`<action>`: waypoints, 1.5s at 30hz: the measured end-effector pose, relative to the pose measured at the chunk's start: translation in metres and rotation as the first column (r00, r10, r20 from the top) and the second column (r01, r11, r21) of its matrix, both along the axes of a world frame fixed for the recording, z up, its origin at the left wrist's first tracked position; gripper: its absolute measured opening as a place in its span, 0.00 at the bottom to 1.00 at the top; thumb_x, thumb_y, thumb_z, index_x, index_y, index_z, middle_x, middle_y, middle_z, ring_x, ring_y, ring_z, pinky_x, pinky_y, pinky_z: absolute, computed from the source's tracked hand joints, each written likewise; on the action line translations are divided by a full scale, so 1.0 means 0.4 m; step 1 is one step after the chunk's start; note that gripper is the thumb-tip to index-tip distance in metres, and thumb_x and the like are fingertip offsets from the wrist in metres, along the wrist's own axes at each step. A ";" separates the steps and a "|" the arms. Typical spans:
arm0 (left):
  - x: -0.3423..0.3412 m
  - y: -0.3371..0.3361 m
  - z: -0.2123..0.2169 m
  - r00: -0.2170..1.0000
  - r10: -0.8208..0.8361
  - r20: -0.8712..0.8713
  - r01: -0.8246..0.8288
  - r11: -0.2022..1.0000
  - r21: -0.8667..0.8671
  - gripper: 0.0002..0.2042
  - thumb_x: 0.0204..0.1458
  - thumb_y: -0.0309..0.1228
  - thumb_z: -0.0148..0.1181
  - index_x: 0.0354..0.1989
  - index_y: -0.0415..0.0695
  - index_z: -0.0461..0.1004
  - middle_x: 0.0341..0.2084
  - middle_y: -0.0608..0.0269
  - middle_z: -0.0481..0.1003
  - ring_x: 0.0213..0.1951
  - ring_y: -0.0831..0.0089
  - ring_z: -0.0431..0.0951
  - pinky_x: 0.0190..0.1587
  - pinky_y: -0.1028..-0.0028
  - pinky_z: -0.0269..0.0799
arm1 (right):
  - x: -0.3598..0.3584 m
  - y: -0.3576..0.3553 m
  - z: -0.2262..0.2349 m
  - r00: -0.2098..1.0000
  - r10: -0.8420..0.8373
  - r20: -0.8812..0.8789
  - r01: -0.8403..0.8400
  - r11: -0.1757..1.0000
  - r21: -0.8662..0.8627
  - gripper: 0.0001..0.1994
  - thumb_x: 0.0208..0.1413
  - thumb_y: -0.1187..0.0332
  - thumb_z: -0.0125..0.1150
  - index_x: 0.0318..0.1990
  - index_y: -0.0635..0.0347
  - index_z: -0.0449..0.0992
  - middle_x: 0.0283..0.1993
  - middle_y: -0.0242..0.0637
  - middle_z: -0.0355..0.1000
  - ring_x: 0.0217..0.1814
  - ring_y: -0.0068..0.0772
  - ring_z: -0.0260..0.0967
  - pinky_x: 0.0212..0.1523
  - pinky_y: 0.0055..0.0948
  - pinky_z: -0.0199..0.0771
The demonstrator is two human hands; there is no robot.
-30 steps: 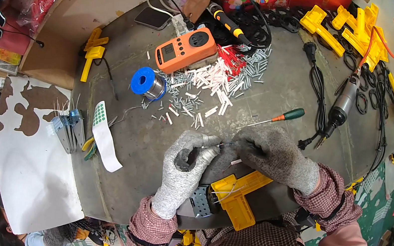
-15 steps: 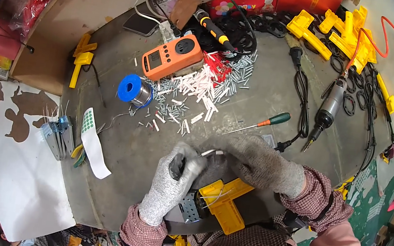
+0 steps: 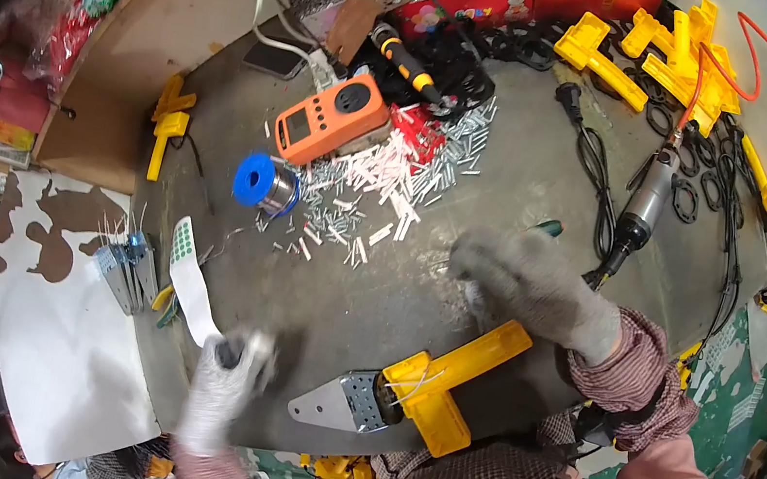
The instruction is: Assembling and soldering components into a yellow handheld device housing.
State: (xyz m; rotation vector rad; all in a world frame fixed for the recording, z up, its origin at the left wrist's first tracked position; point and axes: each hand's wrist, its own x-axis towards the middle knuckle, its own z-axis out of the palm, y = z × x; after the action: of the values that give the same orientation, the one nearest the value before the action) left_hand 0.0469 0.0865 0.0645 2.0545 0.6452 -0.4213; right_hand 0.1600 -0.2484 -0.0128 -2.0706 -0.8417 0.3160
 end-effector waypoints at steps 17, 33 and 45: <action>0.639 -0.367 -0.161 0.486 -0.871 -0.076 0.212 0.032 0.977 0.20 0.51 0.23 0.58 0.55 0.44 0.72 0.39 0.46 0.77 0.47 0.51 0.76 0.62 0.49 0.62 | -0.053 0.087 -0.013 0.984 -0.046 -0.170 0.087 0.967 0.240 0.23 0.66 0.50 0.52 0.39 0.66 0.79 0.28 0.53 0.73 0.34 0.53 0.75 0.41 0.47 0.75; 0.668 -0.345 -0.152 0.446 -0.892 -0.071 0.260 0.054 0.964 0.20 0.52 0.25 0.59 0.55 0.49 0.72 0.37 0.49 0.76 0.46 0.53 0.76 0.58 0.53 0.65 | -0.023 0.102 0.016 0.828 0.013 -0.561 0.220 0.912 0.347 0.21 0.70 0.54 0.48 0.42 0.67 0.75 0.25 0.40 0.73 0.29 0.31 0.74 0.35 0.34 0.73; 0.385 -0.281 -0.053 0.066 -0.957 0.282 0.294 0.289 0.911 0.19 0.34 0.28 0.70 0.40 0.52 0.78 0.51 0.68 0.73 0.60 0.62 0.68 0.67 0.44 0.53 | 0.000 0.056 -0.035 0.832 -0.191 -0.521 0.405 0.851 0.335 0.18 0.69 0.55 0.50 0.48 0.63 0.73 0.32 0.34 0.72 0.33 0.24 0.70 0.37 0.29 0.73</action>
State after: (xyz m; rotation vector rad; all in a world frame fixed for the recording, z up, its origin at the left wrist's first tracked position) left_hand 0.2008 -0.0259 0.0432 2.7519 -1.2090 0.4835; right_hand 0.1599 -0.2261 -0.0267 -1.5702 -0.2369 0.3929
